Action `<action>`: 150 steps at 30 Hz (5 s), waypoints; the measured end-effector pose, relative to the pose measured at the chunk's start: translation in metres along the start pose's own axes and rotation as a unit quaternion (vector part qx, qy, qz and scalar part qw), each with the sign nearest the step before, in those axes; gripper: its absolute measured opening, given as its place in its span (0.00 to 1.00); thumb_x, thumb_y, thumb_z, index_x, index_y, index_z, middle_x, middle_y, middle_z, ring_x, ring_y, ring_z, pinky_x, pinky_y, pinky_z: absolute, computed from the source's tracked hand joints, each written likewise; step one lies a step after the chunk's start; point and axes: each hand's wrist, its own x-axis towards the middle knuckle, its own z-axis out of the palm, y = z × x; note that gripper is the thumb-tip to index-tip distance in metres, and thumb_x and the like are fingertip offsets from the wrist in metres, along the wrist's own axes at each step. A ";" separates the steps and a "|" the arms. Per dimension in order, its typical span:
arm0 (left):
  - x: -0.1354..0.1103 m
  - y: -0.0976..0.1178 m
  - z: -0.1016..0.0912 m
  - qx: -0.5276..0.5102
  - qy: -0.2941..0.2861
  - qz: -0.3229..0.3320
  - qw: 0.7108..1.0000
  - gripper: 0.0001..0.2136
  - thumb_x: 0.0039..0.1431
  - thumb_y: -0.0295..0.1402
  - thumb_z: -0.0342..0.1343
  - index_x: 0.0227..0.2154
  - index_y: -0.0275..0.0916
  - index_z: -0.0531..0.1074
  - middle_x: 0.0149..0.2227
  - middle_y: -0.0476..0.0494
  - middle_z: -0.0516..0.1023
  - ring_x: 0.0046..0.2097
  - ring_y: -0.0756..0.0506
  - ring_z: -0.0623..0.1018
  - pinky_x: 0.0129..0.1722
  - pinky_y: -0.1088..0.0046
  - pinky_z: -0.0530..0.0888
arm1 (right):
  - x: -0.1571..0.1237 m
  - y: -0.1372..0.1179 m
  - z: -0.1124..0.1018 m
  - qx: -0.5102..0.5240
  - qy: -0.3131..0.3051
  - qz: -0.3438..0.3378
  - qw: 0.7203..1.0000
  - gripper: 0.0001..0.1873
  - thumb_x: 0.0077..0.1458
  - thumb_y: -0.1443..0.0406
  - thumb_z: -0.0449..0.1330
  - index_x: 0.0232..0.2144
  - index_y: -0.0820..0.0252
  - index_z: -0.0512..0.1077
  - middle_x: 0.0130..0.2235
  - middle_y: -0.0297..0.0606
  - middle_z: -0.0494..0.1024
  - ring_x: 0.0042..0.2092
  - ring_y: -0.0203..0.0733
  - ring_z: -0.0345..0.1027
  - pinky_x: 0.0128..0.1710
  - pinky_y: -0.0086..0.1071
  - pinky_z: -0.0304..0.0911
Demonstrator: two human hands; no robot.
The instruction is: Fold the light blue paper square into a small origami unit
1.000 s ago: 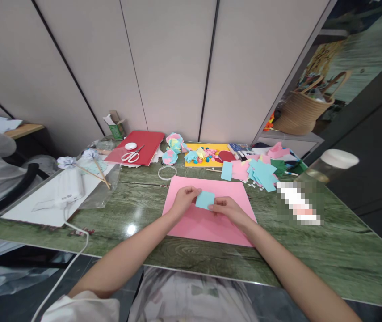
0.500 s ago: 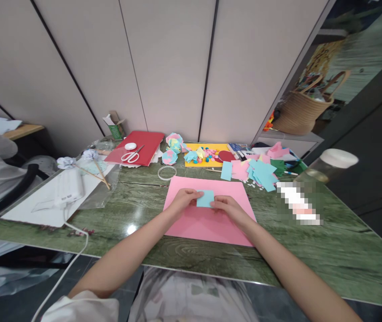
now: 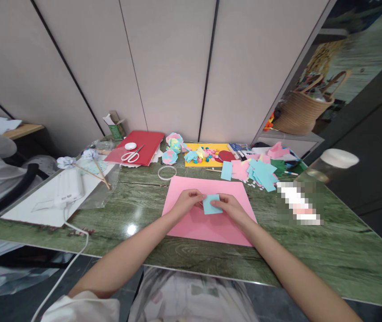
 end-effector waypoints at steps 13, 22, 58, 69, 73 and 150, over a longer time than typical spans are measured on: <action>0.001 -0.008 0.002 0.077 -0.033 0.019 0.996 0.12 0.43 0.40 0.58 0.21 0.33 0.71 0.19 0.47 0.71 0.23 0.51 0.71 0.25 0.76 0.67 | -0.003 -0.005 0.001 -0.040 -0.030 0.021 0.999 0.11 0.39 0.59 0.60 0.19 0.63 0.69 0.20 0.31 0.67 0.23 0.33 0.57 0.23 0.27 0.50; -0.001 -0.006 0.005 0.084 -0.036 0.031 0.995 0.11 0.46 0.38 0.54 0.21 0.33 0.69 0.19 0.48 0.70 0.24 0.50 0.71 0.27 0.75 0.67 | -0.004 -0.004 0.004 -0.037 -0.019 0.029 0.999 0.09 0.39 0.61 0.59 0.22 0.63 0.70 0.19 0.30 0.66 0.22 0.32 0.56 0.22 0.27 0.50; 0.007 -0.010 -0.006 0.098 -0.041 0.032 0.994 0.07 0.45 0.34 0.55 0.24 0.33 0.70 0.22 0.46 0.72 0.25 0.50 0.71 0.25 0.76 0.67 | -0.001 -0.003 0.002 -0.062 0.033 0.012 0.997 0.08 0.40 0.62 0.59 0.22 0.62 0.70 0.19 0.30 0.66 0.22 0.32 0.56 0.21 0.26 0.50; 0.003 -0.009 -0.001 0.077 -0.057 0.044 0.994 0.07 0.47 0.33 0.53 0.23 0.33 0.70 0.21 0.47 0.71 0.25 0.50 0.71 0.29 0.75 0.67 | -0.001 -0.003 0.003 -0.072 0.024 0.004 0.997 0.09 0.39 0.61 0.59 0.22 0.62 0.70 0.21 0.31 0.67 0.23 0.33 0.57 0.23 0.27 0.51; 0.003 -0.009 -0.001 0.070 -0.050 0.041 0.995 0.09 0.50 0.34 0.50 0.24 0.33 0.69 0.22 0.46 0.72 0.26 0.50 0.72 0.28 0.75 0.67 | -0.001 -0.003 0.003 -0.074 0.037 0.006 0.997 0.09 0.39 0.61 0.59 0.22 0.62 0.70 0.19 0.30 0.66 0.22 0.32 0.55 0.22 0.27 0.50; 0.005 -0.009 -0.001 0.059 -0.013 0.094 0.994 0.11 0.47 0.39 0.56 0.24 0.34 0.68 0.22 0.47 0.71 0.26 0.51 0.71 0.30 0.75 0.67 | -0.003 -0.005 0.003 -0.081 0.079 -0.086 0.990 0.11 0.42 0.58 0.58 0.24 0.62 0.67 0.24 0.32 0.67 0.28 0.36 0.58 0.29 0.29 0.55</action>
